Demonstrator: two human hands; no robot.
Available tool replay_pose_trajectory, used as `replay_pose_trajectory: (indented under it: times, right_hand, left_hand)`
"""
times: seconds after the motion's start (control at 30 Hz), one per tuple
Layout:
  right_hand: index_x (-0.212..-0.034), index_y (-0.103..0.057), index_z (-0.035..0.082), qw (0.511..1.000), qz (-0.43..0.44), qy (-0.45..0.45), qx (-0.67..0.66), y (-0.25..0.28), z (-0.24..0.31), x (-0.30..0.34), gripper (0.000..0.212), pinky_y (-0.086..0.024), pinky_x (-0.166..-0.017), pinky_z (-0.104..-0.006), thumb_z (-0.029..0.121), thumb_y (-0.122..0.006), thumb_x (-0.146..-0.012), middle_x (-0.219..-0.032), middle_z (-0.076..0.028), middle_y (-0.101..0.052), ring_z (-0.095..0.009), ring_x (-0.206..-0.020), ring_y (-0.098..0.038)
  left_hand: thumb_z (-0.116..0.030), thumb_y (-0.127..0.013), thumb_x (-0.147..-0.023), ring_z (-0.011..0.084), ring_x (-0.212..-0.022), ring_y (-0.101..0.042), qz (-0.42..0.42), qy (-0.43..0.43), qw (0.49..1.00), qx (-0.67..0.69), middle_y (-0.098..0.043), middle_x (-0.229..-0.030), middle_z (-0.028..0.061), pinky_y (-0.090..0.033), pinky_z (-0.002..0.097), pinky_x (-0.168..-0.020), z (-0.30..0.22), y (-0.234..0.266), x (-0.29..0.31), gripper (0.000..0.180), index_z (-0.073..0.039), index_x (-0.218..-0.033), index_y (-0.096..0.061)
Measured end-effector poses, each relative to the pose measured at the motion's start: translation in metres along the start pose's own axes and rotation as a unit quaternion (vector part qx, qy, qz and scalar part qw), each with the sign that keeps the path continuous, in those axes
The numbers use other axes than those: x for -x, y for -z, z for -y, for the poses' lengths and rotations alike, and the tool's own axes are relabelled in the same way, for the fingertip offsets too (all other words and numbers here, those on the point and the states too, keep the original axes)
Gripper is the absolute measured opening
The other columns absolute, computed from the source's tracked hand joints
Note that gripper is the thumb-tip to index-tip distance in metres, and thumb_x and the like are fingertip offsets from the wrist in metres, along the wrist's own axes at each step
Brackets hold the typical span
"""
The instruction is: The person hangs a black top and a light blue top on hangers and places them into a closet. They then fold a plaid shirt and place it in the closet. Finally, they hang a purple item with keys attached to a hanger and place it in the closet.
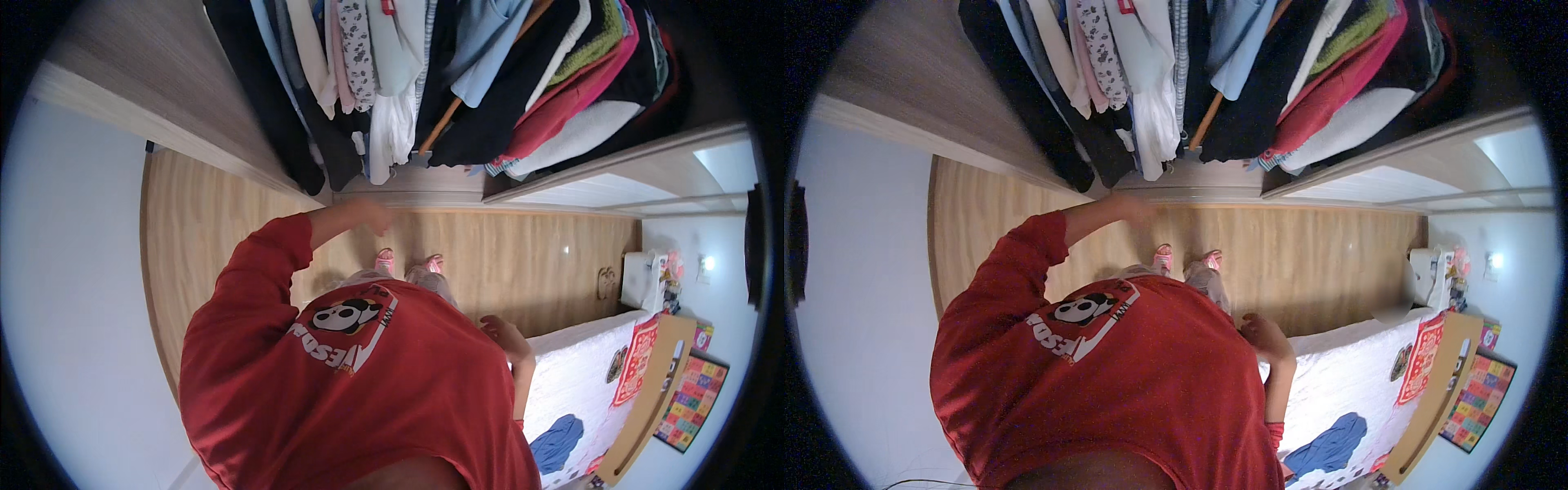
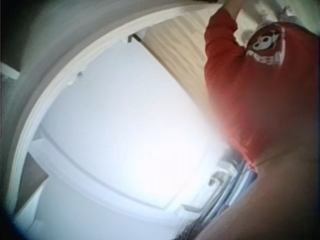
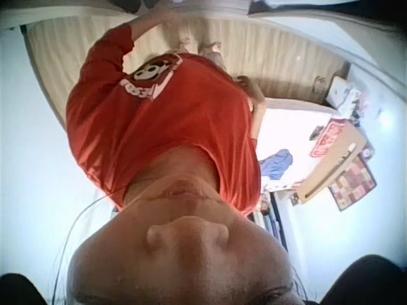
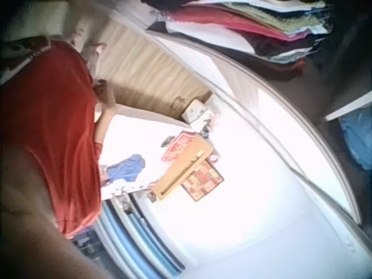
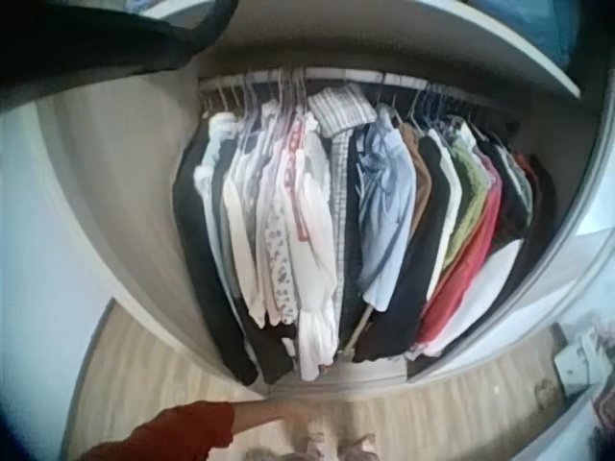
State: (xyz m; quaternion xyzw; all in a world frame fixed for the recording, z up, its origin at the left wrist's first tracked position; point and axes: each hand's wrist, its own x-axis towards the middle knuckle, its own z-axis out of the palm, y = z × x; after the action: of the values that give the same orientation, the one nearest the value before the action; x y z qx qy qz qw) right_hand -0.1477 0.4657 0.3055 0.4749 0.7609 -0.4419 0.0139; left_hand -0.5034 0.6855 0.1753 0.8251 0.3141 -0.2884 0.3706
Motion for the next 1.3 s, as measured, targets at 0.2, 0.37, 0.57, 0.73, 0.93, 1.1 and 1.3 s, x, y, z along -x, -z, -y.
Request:
replay_pose_trajectory:
  times: [0.2, 0.37, 0.57, 0.73, 0.93, 1.1, 1.3]
  right_hand:
    - [-0.097, -0.057, 0.004, 0.937, -0.119, -0.324, -0.041, -0.003, 0.024, 0.026, 0.026, -0.045, -0.076, -0.0396, 0.016, -0.053, -0.075, -0.088, -0.019, -0.06, -0.034, -0.088, -0.056]
    - [-0.098, -0.057, 0.003, 0.937, -0.158, -0.277, -0.139, -0.039, -0.002, 0.038, 0.027, -0.046, -0.073, -0.0377, 0.017, -0.05, -0.077, -0.087, -0.019, -0.06, -0.033, -0.084, -0.058]
    - [-0.089, -0.061, 0.003, 0.805, -0.362, -0.408, -0.232, -0.136, -0.037, 0.082, 0.024, -0.046, -0.074, -0.0346, 0.016, -0.048, -0.075, -0.085, -0.018, -0.061, -0.03, -0.08, -0.059]
    - [-0.083, -0.064, 0.001, 0.671, -0.378, -0.468, -0.434, -0.254, -0.08, 0.122, 0.022, -0.046, -0.064, -0.0299, 0.017, -0.054, -0.071, -0.076, -0.011, -0.062, -0.018, -0.069, -0.058]
    - [-0.083, -0.063, 0.0, 0.495, -0.426, -0.458, -0.603, -0.351, -0.082, 0.166, 0.023, -0.044, -0.051, -0.0281, 0.019, -0.061, -0.07, -0.072, -0.007, -0.061, -0.014, -0.059, -0.054]
    - [-0.086, -0.063, 0.001, 0.485, -0.414, -0.484, -0.599, -0.394, -0.098, 0.227, 0.023, -0.044, -0.05, -0.028, 0.019, -0.062, -0.07, -0.071, -0.008, -0.06, -0.015, -0.058, -0.055]
    - [-0.09, -0.059, 0.0, 0.383, -0.389, -0.488, -0.682, -0.441, -0.121, 0.31, 0.022, -0.041, -0.042, -0.0237, 0.009, -0.052, -0.071, -0.065, -0.007, -0.057, -0.012, -0.052, -0.054]
  left_hand:
    - [-0.017, -0.053, -0.068, 0.0345, -0.075, -0.058, -0.351, 0.288, 0.88, 0.14, -0.06, -0.079, 0.0206, -0.046, 0.0413, -0.07, 0.131, 0.014, 0.03, 0.026, 0.001, -0.085, -0.061]
    - [-0.025, -0.052, -0.073, 0.0369, -0.083, -0.055, -0.425, 0.203, 0.881, -0.031, -0.058, -0.088, 0.0222, -0.045, 0.0434, -0.071, 0.173, 0.072, 0.055, 0.028, -0.001, -0.086, -0.059]
    - [-0.028, -0.059, -0.075, 0.0252, -0.052, -0.061, -0.11, 0.279, 0.933, 0.2, -0.06, -0.091, 0.0141, -0.048, 0.0336, -0.048, 0.004, 0.073, 0.049, 0.049, -0.008, -0.118, -0.047]
    - [-0.025, -0.056, -0.076, 0.0287, -0.092, -0.057, -0.127, 0.03, 0.99, 0.058, -0.057, -0.103, 0.0173, -0.045, 0.0364, -0.079, -0.008, -0.021, -0.022, 0.04, -0.003, -0.109, -0.052]
    - [-0.026, -0.058, -0.076, 0.0231, -0.075, -0.059, 0.137, 0.102, 0.98, 0.106, -0.06, -0.085, 0.0146, -0.046, 0.0341, -0.064, -0.102, -0.127, -0.052, 0.034, -0.002, -0.099, -0.054]
    - [-0.025, -0.058, -0.078, 0.0212, -0.069, -0.057, 0.114, -0.028, 0.991, 0.057, -0.06, -0.079, 0.0119, -0.045, 0.0321, -0.06, -0.089, -0.233, -0.11, 0.026, -0.002, -0.089, -0.055]
    - [-0.02, -0.056, -0.08, 0.0141, -0.063, -0.052, 0.09, -0.025, 0.963, 0.253, -0.057, -0.073, 0.0034, -0.043, 0.0306, -0.057, -0.201, -0.243, -0.105, 0.018, -0.002, -0.076, -0.052]
